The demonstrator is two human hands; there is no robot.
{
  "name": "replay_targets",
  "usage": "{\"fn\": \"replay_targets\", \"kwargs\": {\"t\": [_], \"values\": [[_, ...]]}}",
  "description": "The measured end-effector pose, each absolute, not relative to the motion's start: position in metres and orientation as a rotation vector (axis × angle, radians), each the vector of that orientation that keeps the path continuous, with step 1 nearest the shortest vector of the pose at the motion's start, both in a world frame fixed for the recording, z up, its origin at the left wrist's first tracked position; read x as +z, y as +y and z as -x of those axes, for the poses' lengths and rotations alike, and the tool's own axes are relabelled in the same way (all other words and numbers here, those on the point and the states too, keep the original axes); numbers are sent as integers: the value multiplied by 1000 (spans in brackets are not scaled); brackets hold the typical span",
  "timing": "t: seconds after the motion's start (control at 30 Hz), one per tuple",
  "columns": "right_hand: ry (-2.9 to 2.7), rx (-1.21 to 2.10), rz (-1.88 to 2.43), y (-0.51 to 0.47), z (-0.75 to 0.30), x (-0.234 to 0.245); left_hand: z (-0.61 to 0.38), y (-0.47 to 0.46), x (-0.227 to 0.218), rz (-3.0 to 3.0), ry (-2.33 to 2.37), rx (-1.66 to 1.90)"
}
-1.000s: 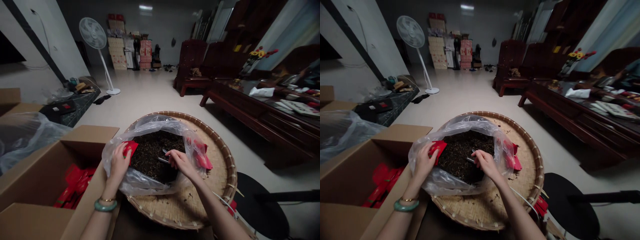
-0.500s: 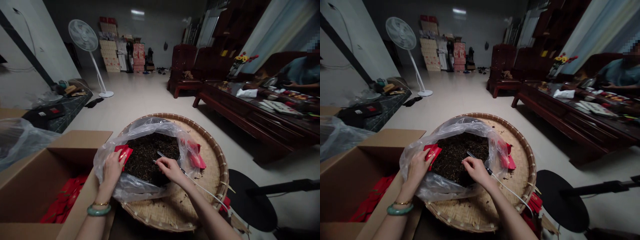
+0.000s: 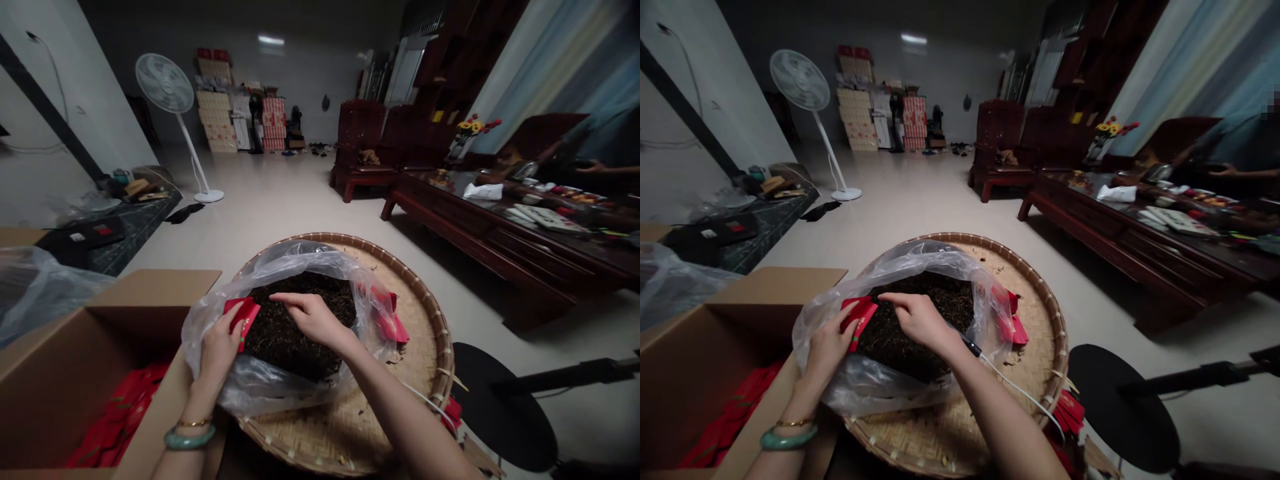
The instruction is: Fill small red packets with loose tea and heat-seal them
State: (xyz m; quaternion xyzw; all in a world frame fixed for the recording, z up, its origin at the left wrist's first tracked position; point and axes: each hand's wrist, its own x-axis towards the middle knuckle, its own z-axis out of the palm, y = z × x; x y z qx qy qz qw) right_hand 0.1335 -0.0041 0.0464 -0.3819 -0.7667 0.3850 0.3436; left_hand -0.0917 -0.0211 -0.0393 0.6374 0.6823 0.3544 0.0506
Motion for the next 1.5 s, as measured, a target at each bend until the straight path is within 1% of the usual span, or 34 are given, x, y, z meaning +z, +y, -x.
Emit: {"fn": "replay_targets", "kwargs": {"t": [0.13, 0.27, 0.4, 0.57, 0.67, 0.97, 1.13, 1.2, 1.27, 1.4, 1.5], "values": [[-1910, 954, 1100, -9, -135, 29, 85, -28, -29, -1750, 1965, 1153], [-1904, 672, 1125, -17, -134, 10, 56, -36, -15, -1458, 1663, 1323], [-1983, 365, 1018, -22, -130, 3, 29, -42, -7, -1248, 1481, 1364], [-1972, 130, 963, -27, -133, -1, 16, -44, -9, -1137, 1349, 1390], [-1973, 54, 936, -29, -138, -4, 13, -45, -10, -1099, 1333, 1357], [-1908, 87, 907, -32, -145, -17, 6, -46, -9, -1087, 1367, 1325], [-1836, 54, 1005, -37, -147, -11, 3, -49, -11, -1193, 1421, 1323], [-1877, 86, 995, -37, -151, -6, 4, -51, -11, -1288, 1483, 1313], [-1901, 186, 948, -36, -158, -1, 7, -52, -11, -1327, 1501, 1305], [-1739, 436, 989, -40, -168, 4, 14, -48, -15, -1088, 1409, 1349], [-1681, 455, 1080, -47, -168, 3, 11, -46, -19, -809, 1260, 1406]]}}
